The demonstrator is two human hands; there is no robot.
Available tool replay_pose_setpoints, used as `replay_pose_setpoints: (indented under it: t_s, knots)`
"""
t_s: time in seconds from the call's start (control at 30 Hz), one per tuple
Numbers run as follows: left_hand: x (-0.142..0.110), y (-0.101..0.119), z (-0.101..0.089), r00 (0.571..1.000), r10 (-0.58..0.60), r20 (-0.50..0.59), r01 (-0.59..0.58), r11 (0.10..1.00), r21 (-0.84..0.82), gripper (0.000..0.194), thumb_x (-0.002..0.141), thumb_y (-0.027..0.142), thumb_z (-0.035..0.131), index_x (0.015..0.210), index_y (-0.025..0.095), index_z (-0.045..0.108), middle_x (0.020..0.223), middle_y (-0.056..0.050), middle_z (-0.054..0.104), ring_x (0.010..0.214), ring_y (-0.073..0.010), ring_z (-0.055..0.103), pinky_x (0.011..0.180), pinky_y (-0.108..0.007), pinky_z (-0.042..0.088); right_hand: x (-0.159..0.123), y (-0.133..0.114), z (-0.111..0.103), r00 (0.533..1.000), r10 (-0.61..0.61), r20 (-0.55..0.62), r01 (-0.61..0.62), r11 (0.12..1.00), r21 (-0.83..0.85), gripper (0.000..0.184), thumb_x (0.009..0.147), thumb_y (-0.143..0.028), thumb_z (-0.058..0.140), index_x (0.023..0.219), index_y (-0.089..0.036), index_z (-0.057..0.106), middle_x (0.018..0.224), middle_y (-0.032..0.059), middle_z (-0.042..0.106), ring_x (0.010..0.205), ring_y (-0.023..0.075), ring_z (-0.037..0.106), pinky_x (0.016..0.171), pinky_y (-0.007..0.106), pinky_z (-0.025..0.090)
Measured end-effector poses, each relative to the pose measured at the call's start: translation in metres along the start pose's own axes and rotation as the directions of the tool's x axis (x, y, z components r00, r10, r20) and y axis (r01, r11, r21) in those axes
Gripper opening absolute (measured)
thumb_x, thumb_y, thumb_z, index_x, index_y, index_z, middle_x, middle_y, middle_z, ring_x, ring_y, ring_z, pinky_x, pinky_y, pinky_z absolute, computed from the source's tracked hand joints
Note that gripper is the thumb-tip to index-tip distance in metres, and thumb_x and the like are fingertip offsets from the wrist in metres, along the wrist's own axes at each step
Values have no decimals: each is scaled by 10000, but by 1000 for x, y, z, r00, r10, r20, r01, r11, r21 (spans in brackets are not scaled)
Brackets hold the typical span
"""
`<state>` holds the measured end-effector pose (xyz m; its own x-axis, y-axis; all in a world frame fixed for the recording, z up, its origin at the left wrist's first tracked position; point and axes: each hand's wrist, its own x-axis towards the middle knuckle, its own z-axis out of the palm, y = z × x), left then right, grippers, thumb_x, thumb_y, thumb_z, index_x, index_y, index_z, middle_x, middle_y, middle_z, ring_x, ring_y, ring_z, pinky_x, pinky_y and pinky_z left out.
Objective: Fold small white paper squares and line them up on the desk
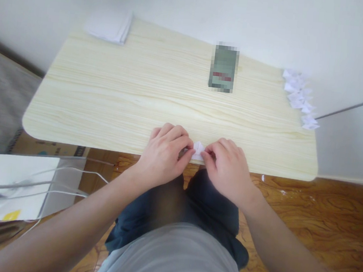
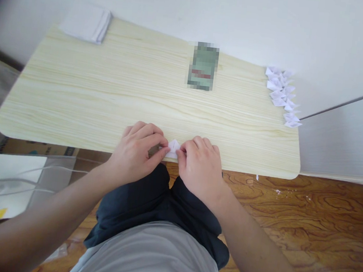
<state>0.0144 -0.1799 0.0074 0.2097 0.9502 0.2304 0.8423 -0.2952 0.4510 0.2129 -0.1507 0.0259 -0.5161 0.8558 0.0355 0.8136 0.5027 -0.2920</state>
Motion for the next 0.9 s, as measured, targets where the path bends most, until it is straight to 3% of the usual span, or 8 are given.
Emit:
replay_pose_setpoints:
  t_s: [0.37,0.57,0.7,0.9]
  knots:
    - [-1,-2,2,1000,-11,-8,11,1000,10,83,925,285,619,912,219,670,1076,-81,657,1034,-295,532,862,-465,403,23,0,-18,981,-59,183,86,986,-146,240,1001,-332,536,877,-191,686,894,105,695,766,254,661,681,373,403]
    - [0,0,-1,999,-14,37,13,1000,12,91,935,264,593,914,210,662,1079,-88,653,1039,-291,527,866,-459,393,32,1,-27,951,-50,306,92,988,-125,277,1000,-376,515,856,-196,670,927,92,718,787,253,674,640,348,375]
    - [1,0,-2,999,-31,35,30,1000,8,98,938,278,595,920,210,664,1088,-82,655,1043,-288,528,867,-450,392,29,3,-24,963,4,270,19,997,-81,270,992,-378,544,818,-207,659,907,69,717,779,224,652,648,329,364]
    - [2,-4,-1,999,-25,21,26,999,-43,88,934,264,608,909,215,678,1049,-63,691,999,-264,554,864,-436,381,11,12,-9,999,-16,44,10,989,144,185,976,-335,606,856,-202,653,889,37,668,837,193,622,730,306,409]
